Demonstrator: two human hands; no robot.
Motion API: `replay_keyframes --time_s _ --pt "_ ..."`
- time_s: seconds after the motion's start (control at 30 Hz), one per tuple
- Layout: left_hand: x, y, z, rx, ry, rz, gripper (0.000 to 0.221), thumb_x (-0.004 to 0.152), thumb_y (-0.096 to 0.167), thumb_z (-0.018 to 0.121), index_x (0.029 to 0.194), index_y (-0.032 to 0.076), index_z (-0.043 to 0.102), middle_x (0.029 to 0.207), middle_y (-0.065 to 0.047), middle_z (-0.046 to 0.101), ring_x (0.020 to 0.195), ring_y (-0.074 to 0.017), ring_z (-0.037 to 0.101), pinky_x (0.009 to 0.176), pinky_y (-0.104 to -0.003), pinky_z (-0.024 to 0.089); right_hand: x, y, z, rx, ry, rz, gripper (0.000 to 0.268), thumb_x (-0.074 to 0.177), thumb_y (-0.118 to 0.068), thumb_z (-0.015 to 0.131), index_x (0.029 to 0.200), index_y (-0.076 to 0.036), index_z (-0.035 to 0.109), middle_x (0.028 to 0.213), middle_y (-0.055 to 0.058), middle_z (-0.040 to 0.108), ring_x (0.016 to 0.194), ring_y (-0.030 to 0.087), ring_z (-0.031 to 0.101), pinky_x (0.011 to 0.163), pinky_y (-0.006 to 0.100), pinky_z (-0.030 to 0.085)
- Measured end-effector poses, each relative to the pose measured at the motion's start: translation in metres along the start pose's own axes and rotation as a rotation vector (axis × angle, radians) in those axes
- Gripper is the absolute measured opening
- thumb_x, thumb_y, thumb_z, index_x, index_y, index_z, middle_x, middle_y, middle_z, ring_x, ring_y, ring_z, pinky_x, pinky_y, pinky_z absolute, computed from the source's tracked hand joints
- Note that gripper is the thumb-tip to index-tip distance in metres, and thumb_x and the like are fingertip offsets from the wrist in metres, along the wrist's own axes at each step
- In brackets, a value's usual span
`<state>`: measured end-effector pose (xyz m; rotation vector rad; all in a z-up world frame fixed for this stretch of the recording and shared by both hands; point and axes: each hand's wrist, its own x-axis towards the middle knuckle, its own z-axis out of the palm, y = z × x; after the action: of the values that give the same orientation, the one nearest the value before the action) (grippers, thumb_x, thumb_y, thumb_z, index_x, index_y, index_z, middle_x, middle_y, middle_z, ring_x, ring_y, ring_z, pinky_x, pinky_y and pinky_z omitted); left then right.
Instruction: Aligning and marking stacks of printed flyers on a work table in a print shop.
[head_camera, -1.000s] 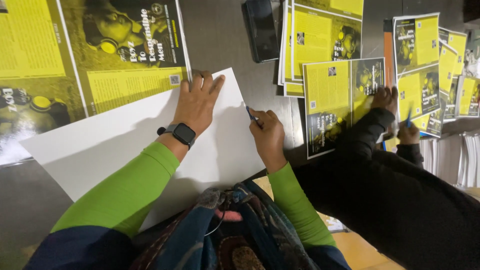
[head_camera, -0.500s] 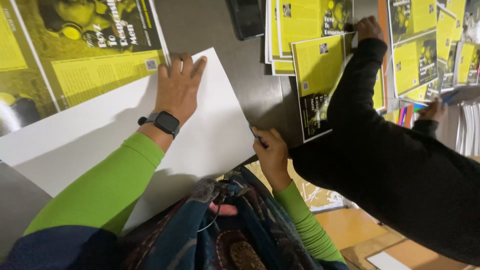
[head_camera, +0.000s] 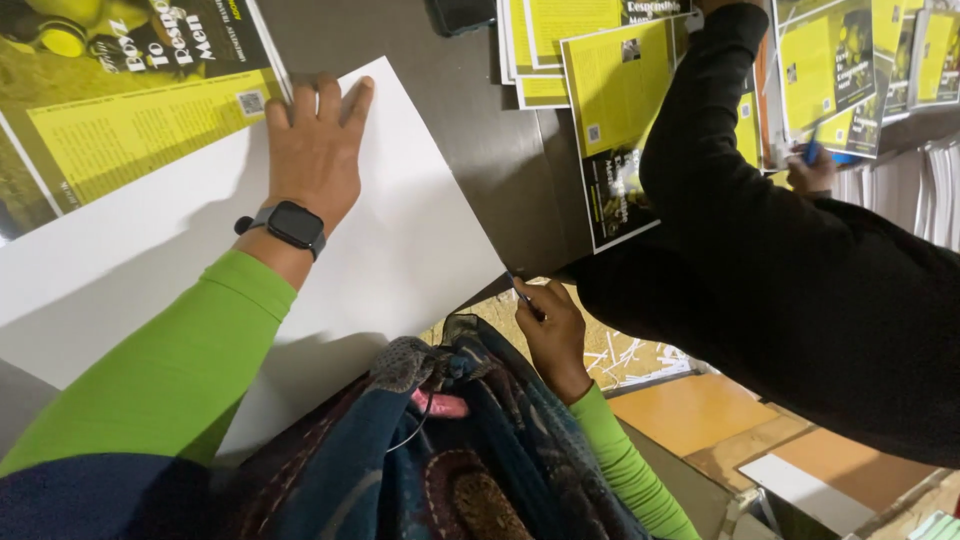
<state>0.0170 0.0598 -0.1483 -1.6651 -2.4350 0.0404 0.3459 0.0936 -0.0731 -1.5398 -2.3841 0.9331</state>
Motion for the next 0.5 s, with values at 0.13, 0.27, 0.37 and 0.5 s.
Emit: replay_keyframes --time_s 0.13,0.27,0.37,0.5 --pt "-0.001 0.000 -0.002 0.053 0.023 0.002 0.076 0.079 0.020 0.058 0.153 0.025 0.040 0.132 -0.010 0.048 0.108 -0.0280 0.045 0.083 -0.041 0.038 -0.017 0.020 -0.003 -0.068 0.004 0.073 0.032 0.084 -0.011 0.061 0.113 -0.017 0.073 0.079 -0.002 0.053 0.068 0.012 0.052 0.063 0.027 0.038" --pt "0.001 -0.003 -0.002 0.050 0.060 0.008 0.076 0.076 0.017 0.058 0.151 0.026 0.044 0.128 -0.010 0.050 0.102 -0.0273 0.045 0.078 -0.039 0.037 -0.029 0.024 -0.005 0.001 0.108 -0.044 0.033 0.087 -0.005 0.063 0.118 -0.014 0.071 0.076 0.000 0.048 0.066 0.012 0.048 0.062 0.026 0.035" --pt "0.004 -0.010 -0.003 -0.196 0.114 0.009 0.070 0.075 0.002 0.054 0.142 0.023 0.053 0.117 -0.012 0.052 0.092 -0.0301 0.045 0.072 -0.042 0.037 -0.025 0.009 -0.008 0.180 0.181 -0.029 0.035 0.096 -0.018 0.054 0.129 -0.008 0.061 0.094 0.006 0.057 0.088 0.019 0.054 0.073 0.033 0.044" --pt "0.004 -0.019 -0.034 -0.474 0.225 -0.010 0.081 0.071 -0.017 0.048 0.145 0.016 0.051 0.107 -0.016 0.052 0.087 -0.0348 0.046 0.065 -0.047 0.039 0.014 0.016 0.012 0.399 0.256 0.058 0.026 0.094 -0.010 0.055 0.118 -0.005 0.063 0.104 0.007 0.055 0.087 0.017 0.056 0.067 0.028 0.054"
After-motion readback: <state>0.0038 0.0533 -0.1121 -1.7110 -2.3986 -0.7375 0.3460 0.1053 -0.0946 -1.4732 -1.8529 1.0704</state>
